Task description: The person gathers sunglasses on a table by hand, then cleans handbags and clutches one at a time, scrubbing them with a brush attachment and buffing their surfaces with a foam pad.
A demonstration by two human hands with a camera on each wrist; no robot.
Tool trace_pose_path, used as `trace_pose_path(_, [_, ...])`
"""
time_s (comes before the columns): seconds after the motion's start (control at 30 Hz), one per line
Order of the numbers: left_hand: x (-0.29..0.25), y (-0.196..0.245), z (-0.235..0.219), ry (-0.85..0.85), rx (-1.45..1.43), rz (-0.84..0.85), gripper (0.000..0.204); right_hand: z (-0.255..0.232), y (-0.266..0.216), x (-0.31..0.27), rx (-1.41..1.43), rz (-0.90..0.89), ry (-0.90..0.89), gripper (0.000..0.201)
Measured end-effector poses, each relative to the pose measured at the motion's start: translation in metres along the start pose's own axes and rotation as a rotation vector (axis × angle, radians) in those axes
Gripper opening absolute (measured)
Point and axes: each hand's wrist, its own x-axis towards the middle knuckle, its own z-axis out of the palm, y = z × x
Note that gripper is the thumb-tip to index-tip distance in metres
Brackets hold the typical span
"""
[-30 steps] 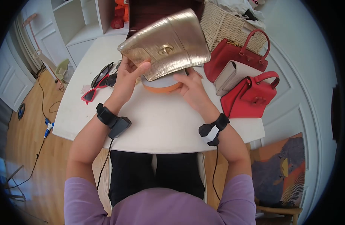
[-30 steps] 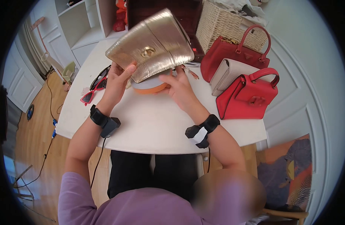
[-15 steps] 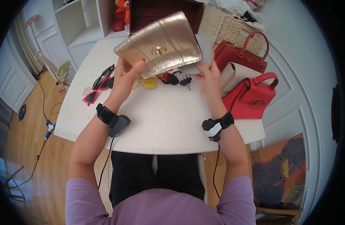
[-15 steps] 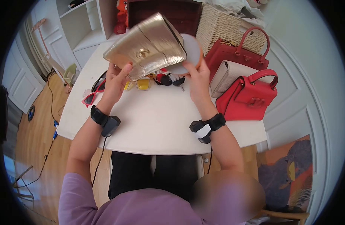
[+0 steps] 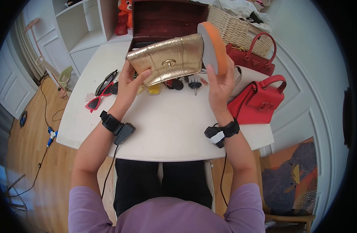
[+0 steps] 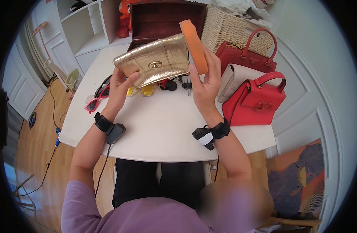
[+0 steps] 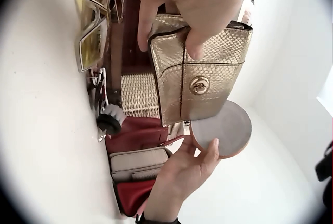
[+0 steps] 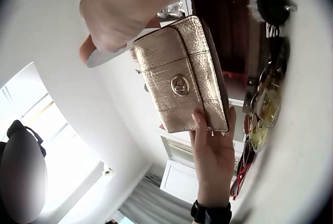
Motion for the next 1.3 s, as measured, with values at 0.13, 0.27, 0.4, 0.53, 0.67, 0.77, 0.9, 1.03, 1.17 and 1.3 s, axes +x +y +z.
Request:
trace_pose_path(0.13, [0.004,0.004,-0.003,0.031,-0.104,0.002,0.053,0.002,0.0,-0.007,0.022,0.314,-0.02,0.046])
trace_pose_path(0.27, [0.003,0.008,-0.002,0.059,-0.117,-0.038,0.051,-0.002,0.013,-0.009,-0.012,0.363,-0.07,0.043])
trace_pose_path(0.4, [-0.001,0.013,0.003,0.035,-0.062,-0.061,0.052,0.001,0.011,-0.011,-0.067,0.24,0.008,0.043])
trace_pose_path(0.53, [0.005,0.008,-0.005,0.071,0.226,0.284,0.054,0.002,0.001,-0.004,-0.167,0.029,0.074,0.045])
trace_pose_path(0.67, [0.002,0.015,-0.005,0.087,0.415,0.426,0.058,0.0,-0.009,-0.002,-0.386,-0.089,-0.002,0.05])
trace_pose_path(0.77, [0.001,0.022,-0.001,0.146,0.482,0.506,0.06,-0.001,-0.016,-0.001,-0.511,-0.197,-0.077,0.057])
trace_pose_path(0.9, [0.002,0.023,0.0,0.157,0.526,0.569,0.065,0.003,-0.029,-0.005,-0.41,-0.427,-0.305,0.061])
trace_pose_path(1.03, [-0.004,0.024,0.002,0.118,0.575,0.496,0.071,0.005,-0.019,-0.002,-0.401,-0.346,-0.257,0.059])
trace_pose_path(1.17, [-0.007,0.034,0.009,0.119,0.642,0.518,0.073,0.004,-0.018,-0.005,-0.408,-0.246,-0.144,0.055])
trace_pose_path(1.3, [-0.007,0.036,0.007,0.112,0.783,0.579,0.075,0.008,-0.039,-0.007,-0.441,-0.457,-0.161,0.052])
